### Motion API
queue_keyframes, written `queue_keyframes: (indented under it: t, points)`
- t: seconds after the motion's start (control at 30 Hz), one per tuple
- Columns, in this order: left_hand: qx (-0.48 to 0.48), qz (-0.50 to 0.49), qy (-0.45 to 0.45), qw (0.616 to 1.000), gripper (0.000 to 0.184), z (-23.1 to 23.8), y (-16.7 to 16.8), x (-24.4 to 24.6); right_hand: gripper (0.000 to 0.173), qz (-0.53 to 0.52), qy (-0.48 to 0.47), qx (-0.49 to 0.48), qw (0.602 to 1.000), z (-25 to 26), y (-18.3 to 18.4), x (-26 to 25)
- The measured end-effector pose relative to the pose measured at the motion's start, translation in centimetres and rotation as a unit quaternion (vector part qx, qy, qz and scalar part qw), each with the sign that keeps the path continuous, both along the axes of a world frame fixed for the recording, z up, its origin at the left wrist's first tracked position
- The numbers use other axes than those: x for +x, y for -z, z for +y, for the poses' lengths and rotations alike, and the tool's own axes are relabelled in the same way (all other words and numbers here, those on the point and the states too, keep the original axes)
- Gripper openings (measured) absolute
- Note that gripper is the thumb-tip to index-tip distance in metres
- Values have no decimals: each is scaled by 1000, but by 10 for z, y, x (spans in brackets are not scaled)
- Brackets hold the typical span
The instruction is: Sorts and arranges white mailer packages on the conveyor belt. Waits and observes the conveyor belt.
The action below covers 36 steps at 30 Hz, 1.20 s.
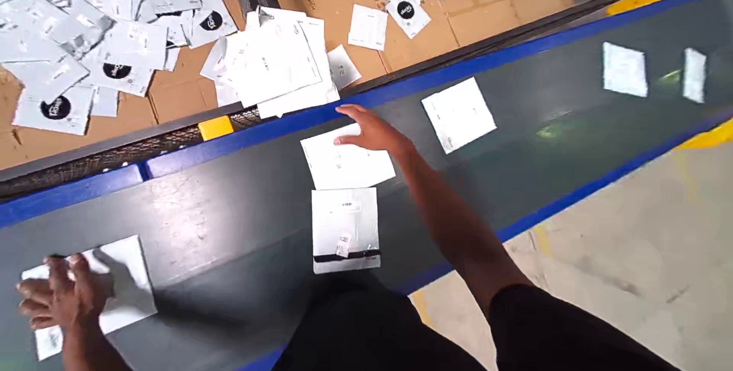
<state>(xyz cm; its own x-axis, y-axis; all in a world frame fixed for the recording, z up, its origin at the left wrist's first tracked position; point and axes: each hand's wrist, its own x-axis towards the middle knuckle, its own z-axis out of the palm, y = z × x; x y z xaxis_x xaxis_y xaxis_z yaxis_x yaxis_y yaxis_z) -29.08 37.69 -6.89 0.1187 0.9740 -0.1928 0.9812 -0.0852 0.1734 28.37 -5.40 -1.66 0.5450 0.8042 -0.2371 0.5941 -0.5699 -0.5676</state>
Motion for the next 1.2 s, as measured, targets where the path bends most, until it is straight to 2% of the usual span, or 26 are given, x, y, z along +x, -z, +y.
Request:
queue_keyframes:
  t: [0.03, 0.13, 0.27, 0.33, 0.4, 0.47, 0.5, 0.53, 0.57, 0.63, 0.67, 0.7, 0.73, 0.77, 0.87, 1.0, 1.07, 1.2]
  points:
    - [-20, -21, 8, 1000, 82, -14, -8, -9, 90, -3, -37, -39, 999, -9, 10, -22]
    - [-62, -43, 35, 997, 93, -57, -26, -11, 88, -51, -62, -59, 995, -11, 20, -55]
    - [-78, -77, 38, 993, 115, -97, -40, -19, 85, -88, -26, -89, 992, -3, 11, -74]
    - [-90, -158, 32, 983, 116, -110, -38, -24, 86, -66, 5, -112, 991, -8, 9, -78]
    - [-115, -318, 16, 941, 101, -121, -36, -35, 86, -1, 40, -124, 991, -21, 13, -80]
    - [-152, -436, -3, 887, 56, -126, -40, -44, 78, 90, 89, -74, 989, -38, 17, -86]
    - [-170, -461, -22, 871, 46, -128, -44, -38, 75, 140, 117, -32, 983, -44, 11, -88]
    - [-194, -460, -40, 865, 58, -133, -49, -29, 72, 201, 144, 11, 969, -52, 0, -93]
    - [-209, -434, -40, 875, 61, -145, -55, -19, 63, 262, 164, 57, 949, -62, -10, -104]
    - [-214, -325, 45, 920, 51, -171, -60, -1, 46, 376, 170, 145, 899, -76, -21, -119]
    - [-207, -263, 83, 939, 61, -185, -57, 8, 41, 423, 163, 178, 874, -81, -25, -125]
    - [-189, -209, 110, 953, 81, -197, -51, 17, 40, 455, 157, 202, 853, -84, -31, -130]
    - [-164, -150, 123, 967, 100, -210, -47, 22, 39, 475, 154, 217, 839, -87, -37, -138]
    - [-135, -100, 127, 978, 109, -221, -44, 24, 38, 486, 154, 228, 830, -91, -44, -147]
    - [-89, -86, 94, 988, 102, -235, -37, 22, 35, 509, 149, 252, 809, -98, -64, -168]
    - [-101, -114, 33, 988, 103, -232, -39, 8, 35, 548, 136, 268, 781, -103, -83, -197]
    - [-118, -104, 14, 987, 109, -225, -42, 1, 42, 553, 126, 262, 781, -102, -84, -208]
    - [-140, -101, 20, 985, 108, -217, -38, -14, 54, 498, 52, 194, 844, -99, -83, -228]
